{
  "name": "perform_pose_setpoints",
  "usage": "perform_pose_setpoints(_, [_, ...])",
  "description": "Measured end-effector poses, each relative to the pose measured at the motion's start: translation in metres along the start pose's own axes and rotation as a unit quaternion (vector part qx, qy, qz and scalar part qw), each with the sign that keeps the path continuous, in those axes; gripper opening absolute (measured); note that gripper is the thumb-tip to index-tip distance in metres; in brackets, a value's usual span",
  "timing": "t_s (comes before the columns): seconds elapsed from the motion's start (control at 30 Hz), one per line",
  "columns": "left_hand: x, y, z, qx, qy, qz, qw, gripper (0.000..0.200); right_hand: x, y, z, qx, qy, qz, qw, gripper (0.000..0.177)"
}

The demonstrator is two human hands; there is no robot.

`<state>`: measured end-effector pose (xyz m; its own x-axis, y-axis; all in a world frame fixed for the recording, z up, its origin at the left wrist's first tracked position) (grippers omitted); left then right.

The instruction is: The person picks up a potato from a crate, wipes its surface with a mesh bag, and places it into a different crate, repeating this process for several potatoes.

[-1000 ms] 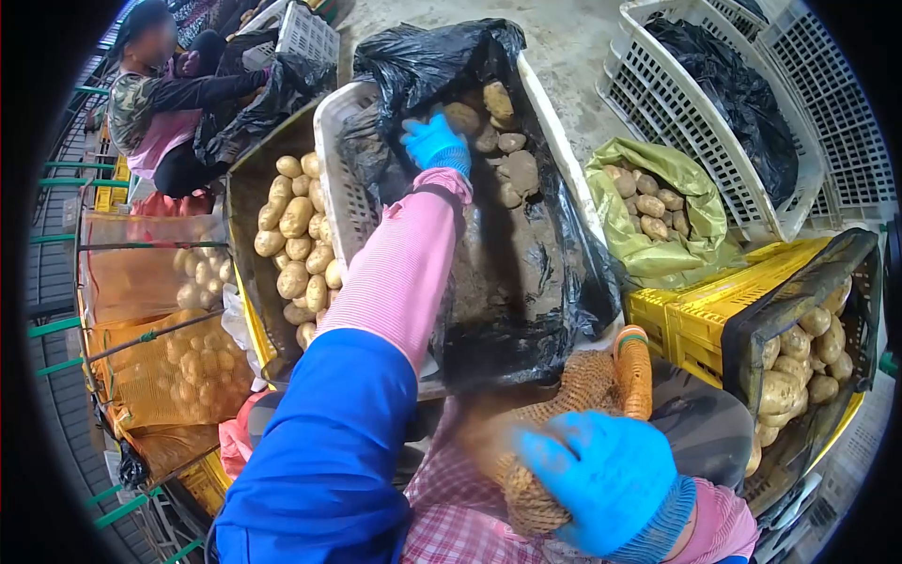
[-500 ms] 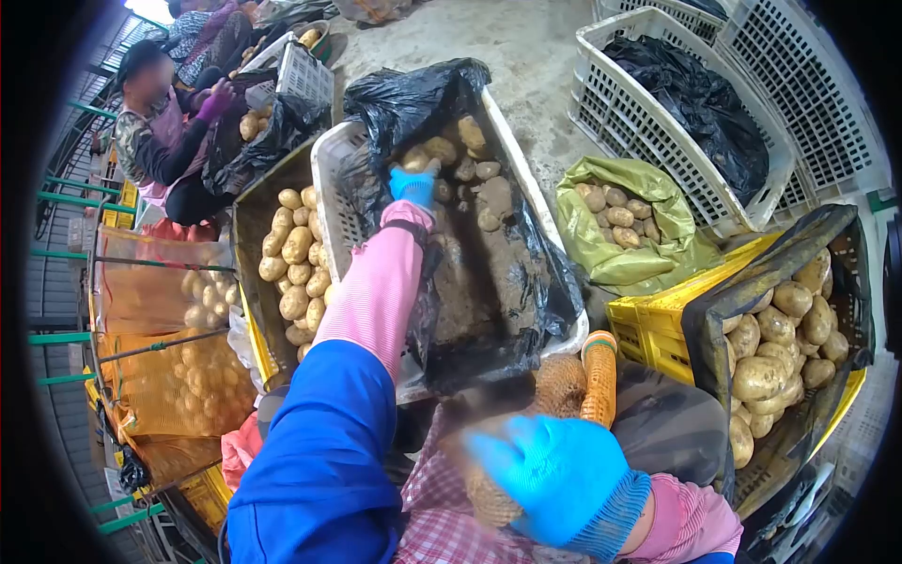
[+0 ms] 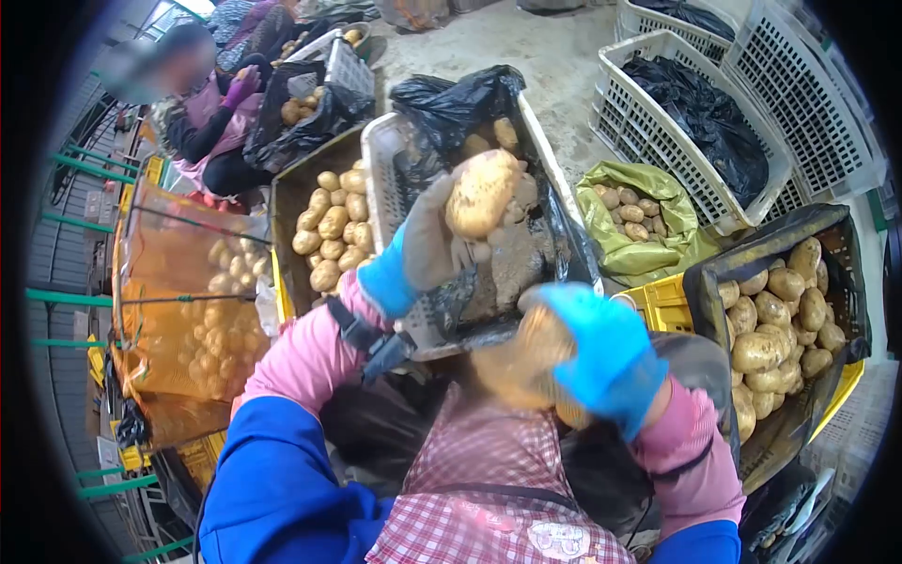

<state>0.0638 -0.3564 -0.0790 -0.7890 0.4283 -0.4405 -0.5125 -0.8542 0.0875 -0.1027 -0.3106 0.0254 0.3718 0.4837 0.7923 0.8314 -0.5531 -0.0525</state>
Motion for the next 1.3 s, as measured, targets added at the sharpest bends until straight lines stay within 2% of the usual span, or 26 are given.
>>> perform_pose_setpoints(0.07, [0.012,-0.032,0.040,0.005,-0.002,0.030,1.000,0.067,-0.013,-0.001,-0.004,-0.091,-0.040,-0.002,0.995,0.051])
perform_pose_setpoints(0.13, [0.022,-0.059,0.070,-0.015,0.016,0.063,0.998,0.068,-0.022,0.001,-0.011,-0.102,0.029,0.047,0.993,0.052])
perform_pose_setpoints(0.23, [0.035,-0.102,0.100,-0.084,0.081,0.099,0.988,0.067,-0.056,0.003,0.002,-0.147,0.296,0.033,0.943,0.055])
perform_pose_setpoints(0.33, [0.040,-0.133,0.126,-0.134,0.275,0.099,0.947,0.068,-0.056,-0.002,0.016,-0.192,0.472,-0.062,0.858,0.059])
perform_pose_setpoints(0.37, [0.040,-0.140,0.137,-0.188,0.327,0.108,0.920,0.083,-0.042,-0.006,0.023,-0.184,0.429,-0.085,0.880,0.061])
perform_pose_setpoints(0.47, [0.062,-0.152,0.135,-0.217,0.450,0.075,0.863,0.090,0.030,-0.014,0.053,-0.176,0.407,-0.167,0.880,0.063])
perform_pose_setpoints(0.5, [0.068,-0.150,0.140,-0.147,0.493,0.111,0.851,0.095,0.048,-0.019,0.067,-0.181,0.241,-0.170,0.938,0.067])
perform_pose_setpoints(0.53, [0.085,-0.149,0.136,-0.155,0.535,0.104,0.824,0.096,0.060,-0.022,0.086,-0.179,0.068,-0.168,0.967,0.073])
perform_pose_setpoints(0.57, [0.089,-0.155,0.132,-0.179,0.581,0.075,0.790,0.098,0.053,-0.021,0.092,-0.184,0.131,-0.168,0.960,0.066])
perform_pose_setpoints(0.6, [0.090,-0.161,0.128,-0.201,0.625,0.046,0.753,0.099,0.047,-0.022,0.095,-0.174,0.124,-0.150,0.965,0.061])
perform_pose_setpoints(0.67, [0.096,-0.162,0.132,-0.176,0.641,0.026,0.746,0.097,0.037,-0.024,0.096,-0.157,0.110,-0.114,0.975,0.051])
perform_pose_setpoints(0.7, [0.100,-0.160,0.135,-0.162,0.649,0.016,0.743,0.097,0.008,-0.027,0.100,-0.238,0.341,-0.122,0.902,0.039])
perform_pose_setpoints(0.8, [0.105,-0.155,0.142,-0.113,0.625,0.022,0.772,0.095,-0.025,-0.025,0.098,-0.201,0.486,-0.028,0.850,0.035])
perform_pose_setpoints(0.83, [0.113,-0.158,0.128,-0.125,0.396,0.030,0.909,0.090,-0.025,-0.027,0.089,-0.221,0.429,-0.036,0.875,0.032])
perform_pose_setpoints(0.9, [0.115,-0.151,0.127,-0.072,0.262,0.067,0.960,0.088,-0.051,-0.022,0.105,-0.222,0.541,0.008,0.811,0.030])
perform_pose_setpoints(0.93, [0.116,-0.151,0.122,-0.051,0.208,0.066,0.975,0.086,-0.061,-0.019,0.117,-0.219,0.595,0.029,0.773,0.029])
perform_pose_setpoints(0.97, [0.116,-0.151,0.119,-0.030,0.154,0.063,0.986,0.085,-0.056,-0.020,0.116,-0.236,0.592,0.026,0.770,0.031])
perform_pose_setpoints(1.07, [0.105,-0.156,0.113,-0.044,0.076,0.105,0.991,0.085,-0.056,-0.019,0.117,-0.228,0.570,0.031,0.789,0.035])
perform_pose_setpoints(1.1, [0.103,-0.159,0.110,-0.052,0.059,0.108,0.991,0.087,-0.052,-0.018,0.114,-0.218,0.535,0.020,0.816,0.036])
perform_pose_setpoints(1.2, [0.097,-0.162,0.100,-0.066,0.106,0.102,0.987,0.083,-0.042,-0.020,0.108,-0.220,0.540,0.034,0.811,0.028])
perform_pose_setpoints(1.23, [0.083,-0.168,0.095,-0.118,0.259,0.141,0.948,0.081,-0.045,-0.015,0.114,-0.193,0.557,0.033,0.807,0.030])
perform_pose_setpoints(1.3, [0.067,-0.175,0.102,-0.185,0.528,0.179,0.809,0.077,-0.041,-0.005,0.122,-0.142,0.638,0.006,0.757,0.035])
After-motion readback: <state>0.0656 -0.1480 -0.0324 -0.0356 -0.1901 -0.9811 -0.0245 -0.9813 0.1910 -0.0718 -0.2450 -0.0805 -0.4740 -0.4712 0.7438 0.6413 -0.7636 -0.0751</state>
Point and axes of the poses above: each hand's wrist, its own y-axis towards the middle knuckle, its own z-axis out of the palm, x = y × z, the point moved 10 cm from there along y, towards the middle knuckle, and after that the axes turned 13 degrees about x, right-handed, at the moved point
